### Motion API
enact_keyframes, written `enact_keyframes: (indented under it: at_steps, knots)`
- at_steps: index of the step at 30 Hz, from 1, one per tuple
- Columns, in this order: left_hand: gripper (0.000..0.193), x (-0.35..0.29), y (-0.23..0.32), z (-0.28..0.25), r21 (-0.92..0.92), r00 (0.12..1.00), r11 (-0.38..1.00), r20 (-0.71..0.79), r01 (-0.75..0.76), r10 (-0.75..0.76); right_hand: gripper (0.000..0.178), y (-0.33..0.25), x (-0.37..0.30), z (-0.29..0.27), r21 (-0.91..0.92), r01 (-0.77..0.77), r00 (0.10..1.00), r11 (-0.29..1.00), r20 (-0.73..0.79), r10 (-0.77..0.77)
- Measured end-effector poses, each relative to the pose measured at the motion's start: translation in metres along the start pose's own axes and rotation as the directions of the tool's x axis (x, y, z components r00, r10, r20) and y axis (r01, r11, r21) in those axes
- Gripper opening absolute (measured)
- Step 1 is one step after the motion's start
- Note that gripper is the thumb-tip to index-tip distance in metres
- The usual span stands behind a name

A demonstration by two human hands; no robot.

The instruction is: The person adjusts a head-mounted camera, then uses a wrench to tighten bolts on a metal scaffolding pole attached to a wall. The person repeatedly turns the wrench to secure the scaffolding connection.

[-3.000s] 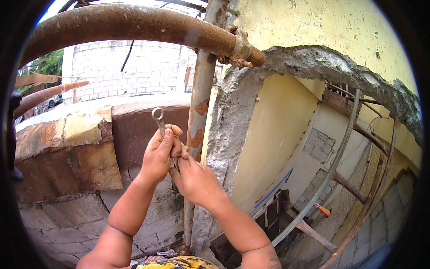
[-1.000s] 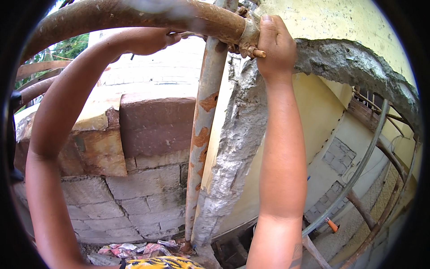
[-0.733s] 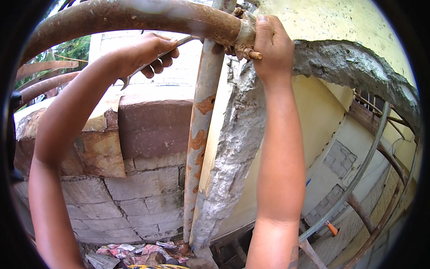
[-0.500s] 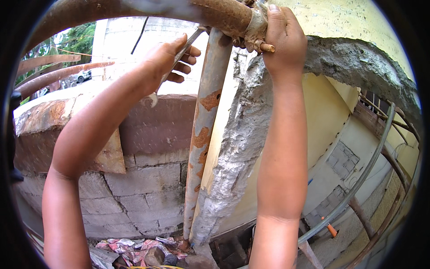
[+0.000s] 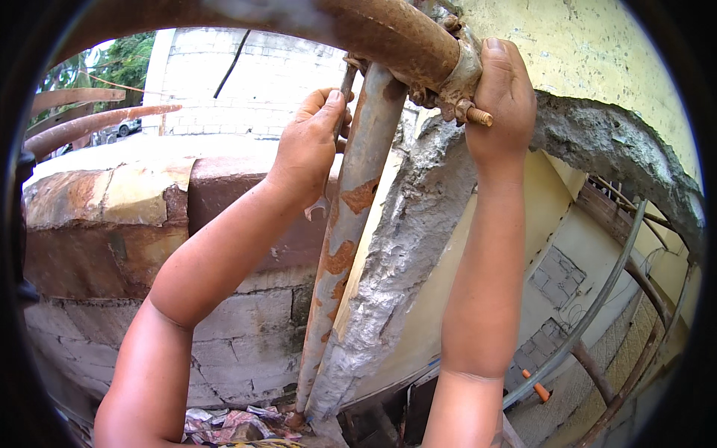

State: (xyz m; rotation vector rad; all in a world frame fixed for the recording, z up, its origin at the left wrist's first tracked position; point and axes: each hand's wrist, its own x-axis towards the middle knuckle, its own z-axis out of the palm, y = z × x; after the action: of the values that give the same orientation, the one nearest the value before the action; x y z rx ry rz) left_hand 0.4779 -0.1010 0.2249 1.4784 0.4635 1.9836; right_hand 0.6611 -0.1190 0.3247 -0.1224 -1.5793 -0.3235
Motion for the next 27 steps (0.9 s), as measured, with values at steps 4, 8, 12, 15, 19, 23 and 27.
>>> enact_keyframes:
  at_steps: [4, 8, 12, 15, 19, 23, 27]
  knots:
    - [0.037, 0.003, -0.007, -0.019, 0.45, 0.981, 0.877, 0.166, -0.169, 0.104, 0.039, -0.001, -0.001, 0.0, 0.115, -0.065, 0.997, 0.991, 0.047, 0.06]
    - [0.037, -0.003, 0.005, -0.016, 0.781, 0.955, 0.556, 0.179, -0.285, 0.238, 0.037, 0.005, 0.002, -0.006, -0.012, 0.008, 1.0, 1.0, 0.021, -0.008]
    - [0.04, -0.002, 0.005, -0.016, 0.755, 0.97, 0.613, 0.131, -0.231, 0.205, 0.037, 0.007, 0.004, -0.005, -0.046, 0.024, 0.999, 0.999, 0.022, -0.023]
    - [0.041, -0.004, 0.017, -0.016, 0.754, 0.979, 0.624, 0.147, -0.205, 0.144, 0.037, 0.009, 0.004, -0.005, -0.028, -0.009, 1.0, 1.0, 0.011, 0.009]
    - [0.039, -0.011, 0.037, -0.019, 0.933, 0.955, 0.246, 0.216, -0.263, 0.201, 0.036, 0.003, 0.002, -0.007, -0.083, -0.028, 0.998, 0.996, 0.045, 0.032]
    - [0.037, -0.001, 0.034, -0.02, 0.943, 0.963, 0.212, 0.233, -0.257, 0.131, 0.036, 0.009, 0.003, -0.01, -0.045, -0.025, 0.998, 0.999, 0.062, 0.028]
    - [0.03, -0.002, 0.036, -0.014, 0.634, 0.997, 0.773, 0.034, 0.03, -0.067, 0.036, 0.006, 0.003, -0.012, -0.079, -0.056, 0.998, 0.995, 0.037, 0.059]
